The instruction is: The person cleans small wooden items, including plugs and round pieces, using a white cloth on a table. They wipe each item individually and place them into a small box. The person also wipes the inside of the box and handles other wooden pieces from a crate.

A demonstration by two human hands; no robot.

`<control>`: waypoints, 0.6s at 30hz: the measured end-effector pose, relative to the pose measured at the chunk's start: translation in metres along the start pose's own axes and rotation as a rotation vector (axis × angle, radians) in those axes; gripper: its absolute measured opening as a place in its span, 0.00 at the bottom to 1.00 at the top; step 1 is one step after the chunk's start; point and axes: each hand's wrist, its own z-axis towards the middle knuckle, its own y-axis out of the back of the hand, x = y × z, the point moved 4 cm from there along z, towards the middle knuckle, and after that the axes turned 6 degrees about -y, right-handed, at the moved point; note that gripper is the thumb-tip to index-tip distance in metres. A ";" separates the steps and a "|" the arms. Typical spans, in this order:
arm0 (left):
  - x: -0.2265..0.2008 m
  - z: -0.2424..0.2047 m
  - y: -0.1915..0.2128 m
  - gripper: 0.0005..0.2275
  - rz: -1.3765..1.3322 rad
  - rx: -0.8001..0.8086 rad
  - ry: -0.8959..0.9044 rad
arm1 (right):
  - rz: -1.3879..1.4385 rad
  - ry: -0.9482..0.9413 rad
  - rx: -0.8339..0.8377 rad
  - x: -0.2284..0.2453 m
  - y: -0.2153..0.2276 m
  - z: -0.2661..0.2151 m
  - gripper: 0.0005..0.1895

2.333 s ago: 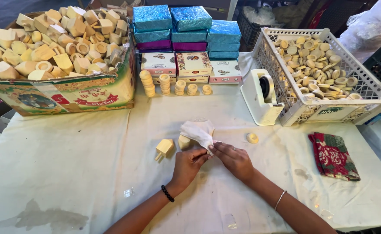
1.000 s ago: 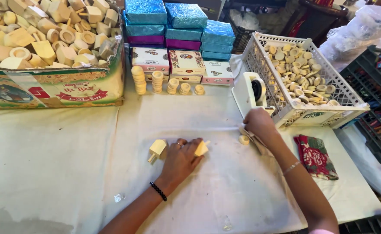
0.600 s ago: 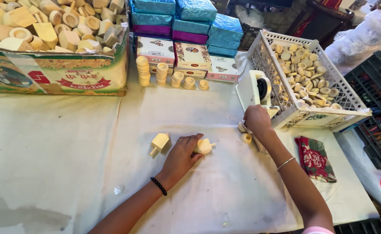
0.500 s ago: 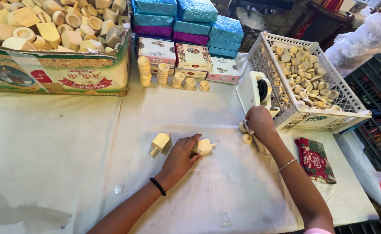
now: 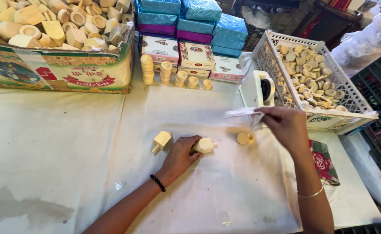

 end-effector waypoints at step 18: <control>0.028 0.002 -0.011 0.14 0.031 0.031 0.107 | 0.145 0.748 0.309 0.066 -0.132 -0.075 0.29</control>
